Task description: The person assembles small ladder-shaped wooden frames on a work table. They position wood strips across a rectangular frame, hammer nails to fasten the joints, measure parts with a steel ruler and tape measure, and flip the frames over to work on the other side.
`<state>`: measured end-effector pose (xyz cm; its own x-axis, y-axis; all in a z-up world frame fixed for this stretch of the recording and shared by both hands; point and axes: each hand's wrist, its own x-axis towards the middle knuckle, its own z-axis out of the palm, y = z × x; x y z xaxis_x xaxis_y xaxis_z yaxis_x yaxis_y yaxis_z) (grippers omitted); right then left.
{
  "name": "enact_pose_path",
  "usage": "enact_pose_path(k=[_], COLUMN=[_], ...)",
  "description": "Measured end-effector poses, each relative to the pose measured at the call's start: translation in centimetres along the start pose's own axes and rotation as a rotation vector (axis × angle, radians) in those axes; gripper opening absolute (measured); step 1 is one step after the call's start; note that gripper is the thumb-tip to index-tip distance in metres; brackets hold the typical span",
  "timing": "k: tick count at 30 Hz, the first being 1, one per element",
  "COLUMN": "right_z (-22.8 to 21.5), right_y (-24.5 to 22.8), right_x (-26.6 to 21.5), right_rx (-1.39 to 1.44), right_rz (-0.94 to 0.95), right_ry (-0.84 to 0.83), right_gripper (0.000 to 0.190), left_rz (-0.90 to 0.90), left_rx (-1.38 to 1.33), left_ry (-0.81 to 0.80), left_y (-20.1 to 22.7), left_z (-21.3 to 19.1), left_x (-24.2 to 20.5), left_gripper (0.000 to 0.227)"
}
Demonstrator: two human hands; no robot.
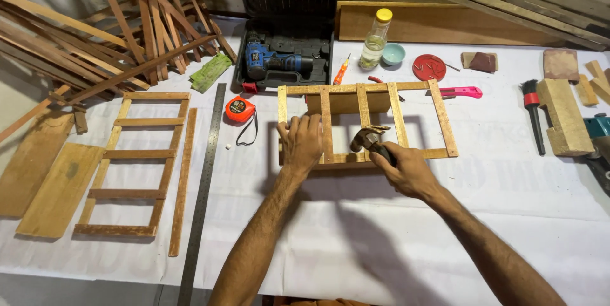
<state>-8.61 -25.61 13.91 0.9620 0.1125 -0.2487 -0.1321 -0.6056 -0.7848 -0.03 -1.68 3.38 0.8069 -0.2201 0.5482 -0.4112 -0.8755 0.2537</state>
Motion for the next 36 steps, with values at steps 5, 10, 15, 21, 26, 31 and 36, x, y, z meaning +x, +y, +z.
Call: enact_pose_path(k=[5,10,15,21,26,31,36], right_z=[-1.9,-2.0,-1.1,-0.8,-1.1,-0.6,-0.9], right_y=[4.5,4.3,4.7,6.3,5.3,5.5,6.2], right_x=[-0.7,-2.2,-1.8,-1.1,-1.2,-1.4,-1.0], right_rx=[-0.199,-0.253,-0.159,-0.183,-0.233,-0.178,-0.255], right_rz=[-0.133,-0.137,-0.258,-0.279,-0.282,-0.239,-0.416], right_ry=[0.078,0.102,0.133,0.168,0.103,0.123,0.124], right_gripper=[0.031,0.029,0.02,0.018,0.019,0.02,0.019], left_rz=[0.158,0.157,0.113,0.12,0.106,0.113,0.119], left_rx=[-0.126,-0.098,-0.072,-0.072,-0.087,-0.106,-0.075], left_ry=[-0.055,-0.205,-0.242,-0.212,-0.233,-0.205,-0.214], left_y=[3.7,5.7,6.0,5.9,6.1,6.0,6.0], left_z=[2.8,1.9,1.9,2.4,2.1,2.3,2.6], left_x=[1.5,2.2,1.4,1.2,1.1,1.1,0.9], left_gripper=[0.035,0.053,0.052,0.055,0.057,0.057,0.058])
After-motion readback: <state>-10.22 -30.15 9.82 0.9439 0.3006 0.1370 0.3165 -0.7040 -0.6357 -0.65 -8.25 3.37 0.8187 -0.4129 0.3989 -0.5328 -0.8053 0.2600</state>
